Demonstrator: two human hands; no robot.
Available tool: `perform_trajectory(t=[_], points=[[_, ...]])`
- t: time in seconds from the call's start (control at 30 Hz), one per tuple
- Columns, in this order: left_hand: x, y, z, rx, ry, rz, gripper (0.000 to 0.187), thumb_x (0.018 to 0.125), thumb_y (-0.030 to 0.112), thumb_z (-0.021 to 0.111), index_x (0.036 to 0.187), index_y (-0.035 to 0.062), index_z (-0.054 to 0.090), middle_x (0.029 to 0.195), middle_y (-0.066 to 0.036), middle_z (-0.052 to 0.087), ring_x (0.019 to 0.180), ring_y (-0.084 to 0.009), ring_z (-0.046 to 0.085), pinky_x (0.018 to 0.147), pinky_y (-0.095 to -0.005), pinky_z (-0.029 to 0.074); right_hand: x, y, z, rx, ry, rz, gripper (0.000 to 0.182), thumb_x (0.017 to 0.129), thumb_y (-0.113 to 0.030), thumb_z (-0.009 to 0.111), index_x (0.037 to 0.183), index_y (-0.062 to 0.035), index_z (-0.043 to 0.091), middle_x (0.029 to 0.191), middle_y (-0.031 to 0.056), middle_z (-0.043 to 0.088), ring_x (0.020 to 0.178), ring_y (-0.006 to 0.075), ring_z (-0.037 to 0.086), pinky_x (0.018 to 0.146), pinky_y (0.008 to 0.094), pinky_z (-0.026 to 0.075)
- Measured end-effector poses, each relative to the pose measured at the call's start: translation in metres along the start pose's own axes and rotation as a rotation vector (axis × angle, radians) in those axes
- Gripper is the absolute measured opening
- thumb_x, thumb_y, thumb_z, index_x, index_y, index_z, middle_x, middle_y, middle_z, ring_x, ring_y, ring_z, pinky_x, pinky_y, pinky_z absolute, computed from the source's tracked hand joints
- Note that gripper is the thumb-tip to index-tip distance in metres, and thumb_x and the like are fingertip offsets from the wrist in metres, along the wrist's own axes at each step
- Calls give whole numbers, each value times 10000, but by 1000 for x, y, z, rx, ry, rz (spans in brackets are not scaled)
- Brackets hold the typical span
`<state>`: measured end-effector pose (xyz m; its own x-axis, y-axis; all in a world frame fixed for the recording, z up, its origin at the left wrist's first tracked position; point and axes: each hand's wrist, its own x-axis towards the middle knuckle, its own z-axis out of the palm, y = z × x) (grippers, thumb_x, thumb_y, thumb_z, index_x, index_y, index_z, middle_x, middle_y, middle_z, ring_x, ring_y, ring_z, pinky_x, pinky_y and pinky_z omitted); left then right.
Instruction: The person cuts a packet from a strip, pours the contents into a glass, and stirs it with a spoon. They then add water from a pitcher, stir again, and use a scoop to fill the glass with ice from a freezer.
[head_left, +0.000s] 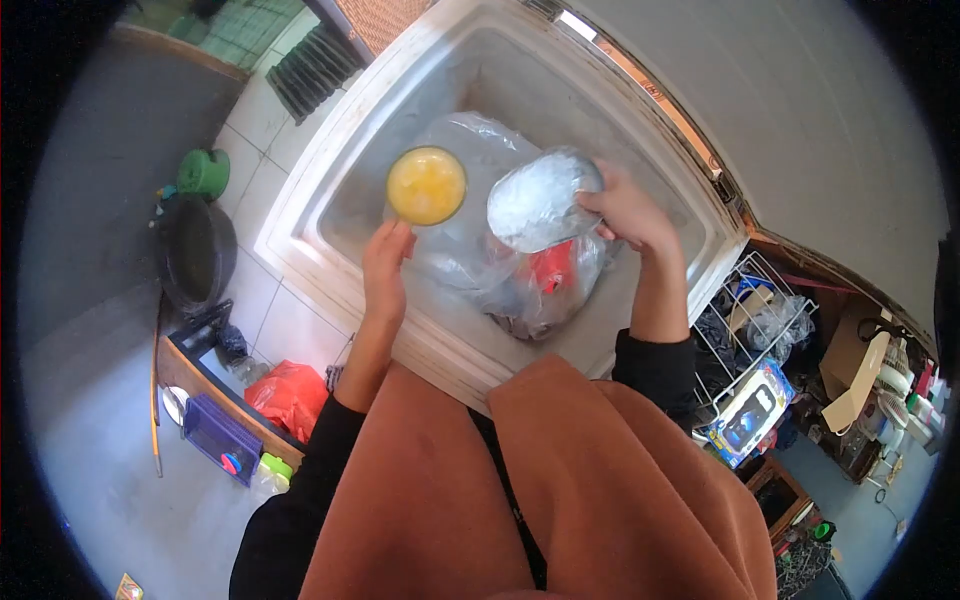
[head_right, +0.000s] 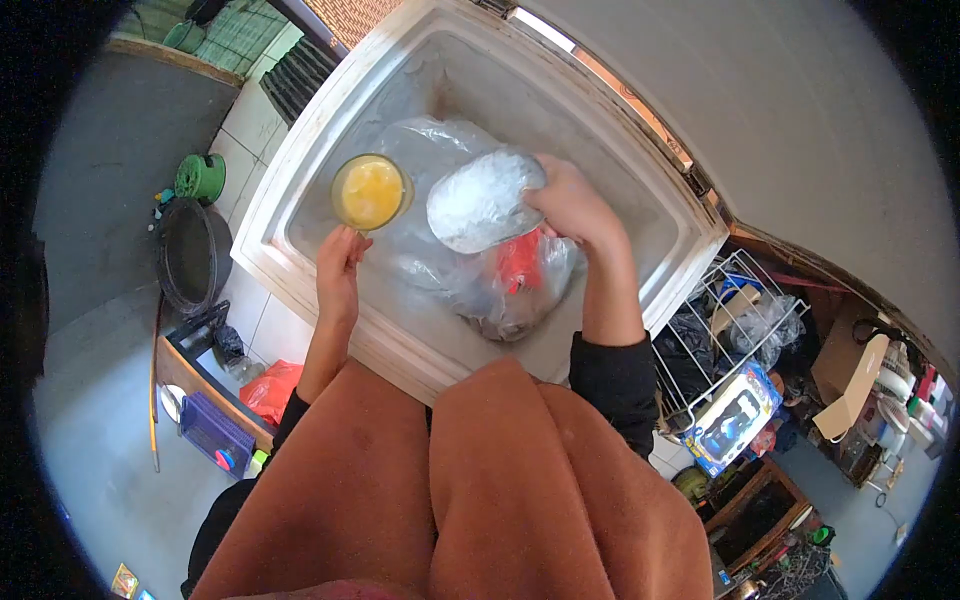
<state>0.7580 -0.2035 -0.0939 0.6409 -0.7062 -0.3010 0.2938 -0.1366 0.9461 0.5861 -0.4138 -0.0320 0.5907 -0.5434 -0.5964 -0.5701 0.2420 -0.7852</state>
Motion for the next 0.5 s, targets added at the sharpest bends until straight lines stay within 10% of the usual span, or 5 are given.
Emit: perform_trajectory(t=[0.13, 0.3, 0.5], points=[[-1, -1, 17, 77, 23, -59, 265, 826, 244, 466, 644, 54, 441, 603, 29, 354, 587, -78, 315, 546, -217, 256, -20, -27, 7, -135, 216, -146, 312, 708, -20, 481, 1016, 28, 491, 626, 55, 518, 409, 86, 449, 341, 218, 342], [2, -13, 25, 200, -83, -106, 280, 820, 226, 473, 614, 41, 428, 578, 28, 341, 570, -78, 311, 525, -223, 248, -25, -47, 37, -701, 575, -301, 383, 659, 15, 429, 1038, 30, 475, 779, 283, 555, 672, 398, 566, 621, 427, 445], [1, -13, 31, 158, -111, -90, 281, 818, 222, 476, 614, 37, 421, 577, 28, 342, 566, -77, 311, 520, -219, 247, -42, -62, 61, -726, 604, -139, 318, 647, 25, 440, 958, 3, 503, 769, 275, 551, 759, 408, 542, 673, 448, 421]])
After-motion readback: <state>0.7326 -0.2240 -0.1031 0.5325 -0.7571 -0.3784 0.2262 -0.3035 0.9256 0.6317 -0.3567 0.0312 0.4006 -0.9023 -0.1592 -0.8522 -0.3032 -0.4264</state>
